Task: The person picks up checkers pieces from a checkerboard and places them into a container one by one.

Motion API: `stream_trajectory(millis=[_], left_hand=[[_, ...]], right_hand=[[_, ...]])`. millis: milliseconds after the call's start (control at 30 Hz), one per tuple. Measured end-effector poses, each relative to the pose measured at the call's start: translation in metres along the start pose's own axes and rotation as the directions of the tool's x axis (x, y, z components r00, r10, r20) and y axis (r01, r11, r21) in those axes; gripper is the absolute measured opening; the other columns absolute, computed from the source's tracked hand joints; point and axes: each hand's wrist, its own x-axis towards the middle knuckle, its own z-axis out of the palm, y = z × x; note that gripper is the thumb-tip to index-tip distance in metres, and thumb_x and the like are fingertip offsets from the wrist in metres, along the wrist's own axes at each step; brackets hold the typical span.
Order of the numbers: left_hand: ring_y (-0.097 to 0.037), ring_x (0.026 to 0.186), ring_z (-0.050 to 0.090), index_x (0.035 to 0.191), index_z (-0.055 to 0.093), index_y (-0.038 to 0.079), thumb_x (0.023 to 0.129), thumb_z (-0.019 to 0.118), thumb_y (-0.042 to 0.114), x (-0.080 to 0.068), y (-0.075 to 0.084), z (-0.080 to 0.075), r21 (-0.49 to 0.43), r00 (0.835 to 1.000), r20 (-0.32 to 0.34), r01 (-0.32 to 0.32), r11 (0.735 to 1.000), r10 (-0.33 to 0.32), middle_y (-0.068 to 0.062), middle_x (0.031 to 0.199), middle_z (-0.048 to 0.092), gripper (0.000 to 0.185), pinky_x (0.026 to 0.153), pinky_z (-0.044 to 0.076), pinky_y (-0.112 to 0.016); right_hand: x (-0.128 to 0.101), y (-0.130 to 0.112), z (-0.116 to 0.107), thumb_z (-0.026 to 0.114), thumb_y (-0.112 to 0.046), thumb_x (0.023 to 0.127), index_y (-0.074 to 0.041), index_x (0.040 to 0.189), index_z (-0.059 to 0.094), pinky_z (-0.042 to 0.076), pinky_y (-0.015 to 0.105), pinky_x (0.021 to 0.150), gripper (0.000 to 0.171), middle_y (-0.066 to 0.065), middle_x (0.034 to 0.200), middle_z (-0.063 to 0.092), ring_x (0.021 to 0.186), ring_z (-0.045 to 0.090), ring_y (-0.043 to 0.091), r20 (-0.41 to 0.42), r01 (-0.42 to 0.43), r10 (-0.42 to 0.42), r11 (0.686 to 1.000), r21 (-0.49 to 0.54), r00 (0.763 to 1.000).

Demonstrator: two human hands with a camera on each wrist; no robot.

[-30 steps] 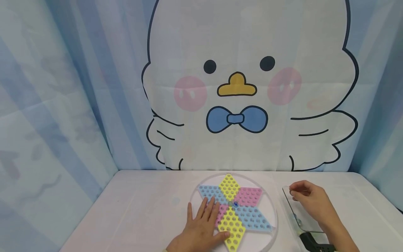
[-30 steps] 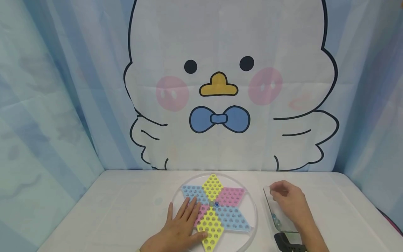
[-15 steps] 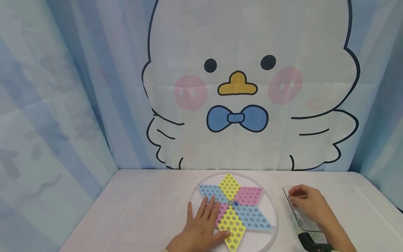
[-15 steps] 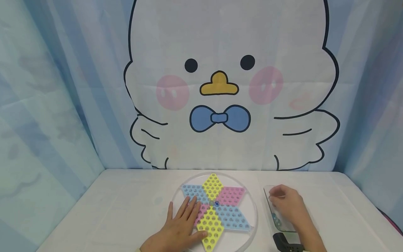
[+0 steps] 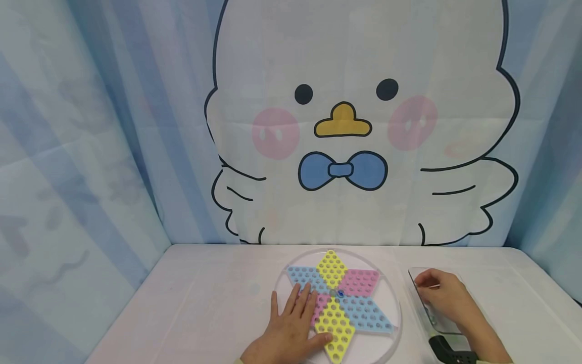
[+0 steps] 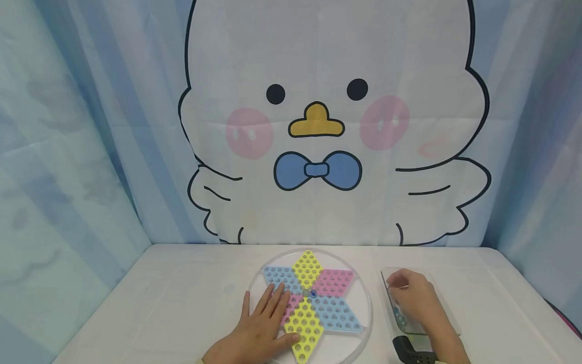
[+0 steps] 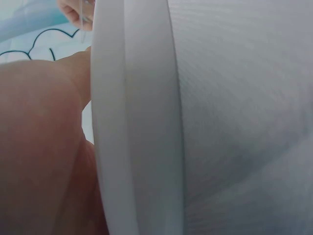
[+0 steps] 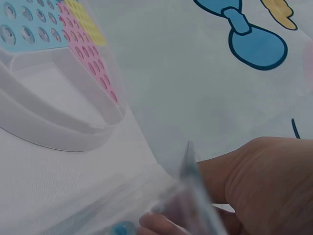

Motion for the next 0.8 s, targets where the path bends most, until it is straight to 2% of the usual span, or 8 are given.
stream_trajectory(millis=[133,367,600,800], left_hand=[[-0.024,0.156,0.001,0.16,0.018,0.022,0.084,0.028,0.086,0.0,0.0,0.0,-0.001,1.0,0.003,0.001,1.0,-0.001,0.002,0.169,0.006,0.099,0.116,-0.003,-0.07],[-0.025,0.156,0.001,0.16,0.018,0.021,0.085,0.028,0.085,-0.003,0.001,-0.001,0.005,1.0,-0.007,-0.008,1.0,0.008,0.001,0.169,0.006,0.099,0.116,-0.003,-0.07],[-0.025,0.156,0.002,0.16,0.018,0.02,0.085,0.027,0.085,-0.003,0.001,-0.001,0.008,1.0,-0.015,-0.012,1.0,0.012,0.001,0.169,0.007,0.099,0.116,-0.002,-0.071],[-0.024,0.157,0.001,0.16,0.018,0.023,0.084,0.027,0.087,-0.001,0.001,0.0,0.011,1.0,-0.008,0.001,1.0,-0.001,0.002,0.169,0.007,0.1,0.116,-0.002,-0.07]], right_hand=[[-0.001,-0.002,0.0,0.064,-0.003,0.088,0.003,0.104,0.064,0.054,0.039,0.074,0.017,0.016,0.101,0.069,0.093,0.064,0.027,0.002,0.004,-0.004,1.0,-0.023,1.0],[-0.002,-0.003,-0.001,0.063,-0.004,0.088,0.003,0.102,0.065,0.052,0.034,0.071,0.015,0.014,0.097,0.069,0.089,0.063,0.025,-0.028,0.035,-0.036,0.998,-0.048,0.999],[-0.004,-0.01,-0.003,0.061,-0.009,0.094,0.002,0.109,0.063,0.054,0.044,0.08,0.019,0.019,0.105,0.068,0.094,0.062,0.028,-0.073,0.021,-0.025,0.998,-0.062,0.997],[-0.01,-0.019,-0.006,0.061,-0.013,0.095,0.0,0.108,0.065,0.054,0.038,0.073,0.019,0.016,0.101,0.071,0.094,0.064,0.031,-0.151,0.103,-0.116,0.99,-0.092,0.982]])
